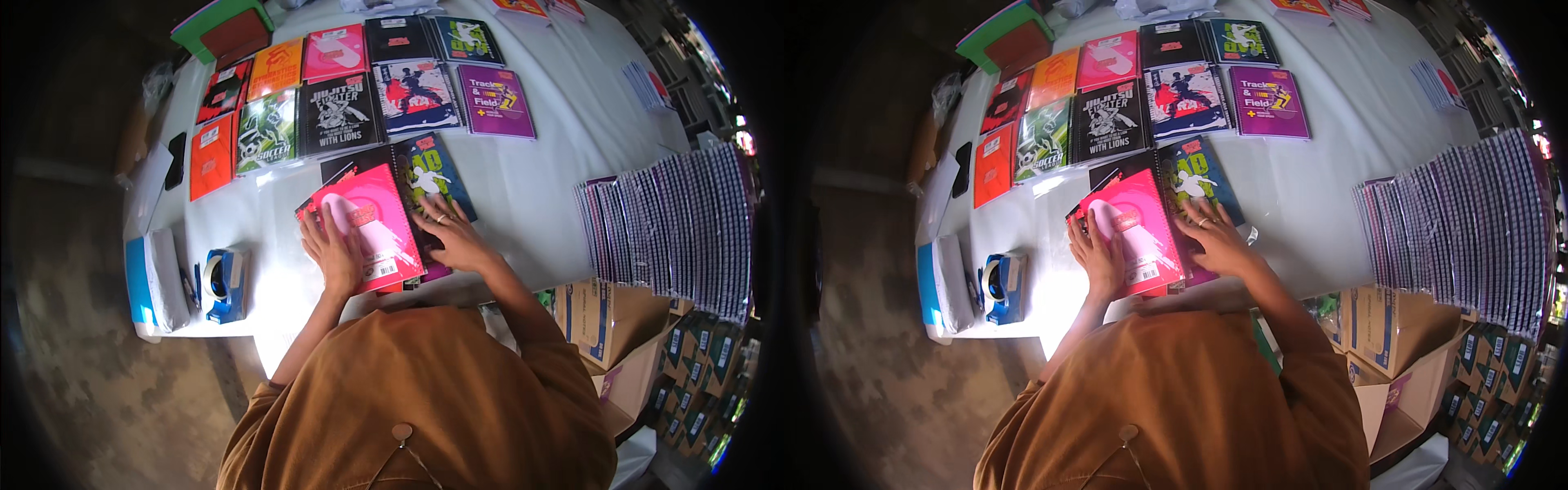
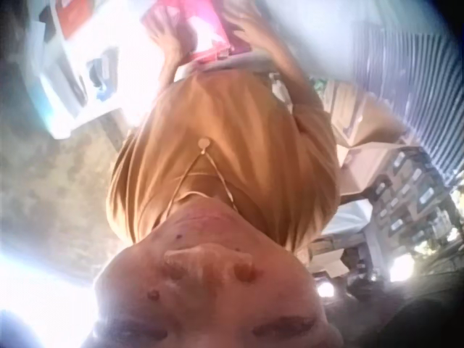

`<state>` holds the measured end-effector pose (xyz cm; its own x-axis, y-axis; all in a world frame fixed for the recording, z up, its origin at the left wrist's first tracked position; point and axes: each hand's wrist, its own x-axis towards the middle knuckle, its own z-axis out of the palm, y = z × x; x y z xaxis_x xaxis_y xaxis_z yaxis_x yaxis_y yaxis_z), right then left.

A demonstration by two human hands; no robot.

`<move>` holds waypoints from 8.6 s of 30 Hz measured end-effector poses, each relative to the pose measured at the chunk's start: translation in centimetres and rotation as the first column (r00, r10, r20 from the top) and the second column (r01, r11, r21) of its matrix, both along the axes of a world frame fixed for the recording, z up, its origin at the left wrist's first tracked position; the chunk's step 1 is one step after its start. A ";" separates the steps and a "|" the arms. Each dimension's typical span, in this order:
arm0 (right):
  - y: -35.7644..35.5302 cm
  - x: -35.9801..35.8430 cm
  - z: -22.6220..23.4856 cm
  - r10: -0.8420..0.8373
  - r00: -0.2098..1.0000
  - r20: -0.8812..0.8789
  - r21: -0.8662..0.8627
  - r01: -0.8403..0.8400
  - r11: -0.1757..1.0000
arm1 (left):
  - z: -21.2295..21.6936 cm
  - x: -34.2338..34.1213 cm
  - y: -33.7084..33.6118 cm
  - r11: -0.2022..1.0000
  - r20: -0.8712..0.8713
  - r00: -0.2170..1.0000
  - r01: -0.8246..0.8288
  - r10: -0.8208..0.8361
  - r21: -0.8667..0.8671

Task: The person gathers notebooks from a table, places them into a plastic bag, and seals the bag with adhesive tape.

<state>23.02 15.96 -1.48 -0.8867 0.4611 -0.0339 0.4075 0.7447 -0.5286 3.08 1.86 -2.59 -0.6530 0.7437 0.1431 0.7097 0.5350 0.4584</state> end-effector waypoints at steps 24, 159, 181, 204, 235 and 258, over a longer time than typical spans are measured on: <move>-1.4 2.3 8.7 -0.239 0.543 -0.805 0.127 0.551 0.825 | 10.0 4.4 5.6 0.636 0.029 0.728 0.578 -0.685 0.511; -4.9 -1.0 2.5 -0.639 0.532 -0.556 -0.799 -0.131 0.587 | 4.0 0.1 -3.2 0.797 0.732 0.402 -0.010 -0.550 0.604; -3.5 -3.4 5.6 -0.639 0.433 -0.635 -0.749 -0.145 0.646 | 5.4 -1.7 -3.3 0.653 0.486 0.499 0.240 -0.718 0.718; -5.3 -3.3 3.5 -0.528 0.521 -0.671 -0.673 -0.130 0.728 | 3.1 -0.7 -1.4 0.546 0.349 0.629 0.146 -0.695 0.825; -5.1 -1.4 -0.8 -0.241 0.560 -0.793 -0.287 0.006 0.958 | 3.0 0.9 -5.3 0.721 0.265 0.844 0.189 -0.466 0.666; -5.5 -1.8 2.6 -0.412 0.852 -0.324 -0.455 0.242 0.857 | 5.3 -1.5 -4.0 0.927 0.683 0.629 0.199 -0.370 0.319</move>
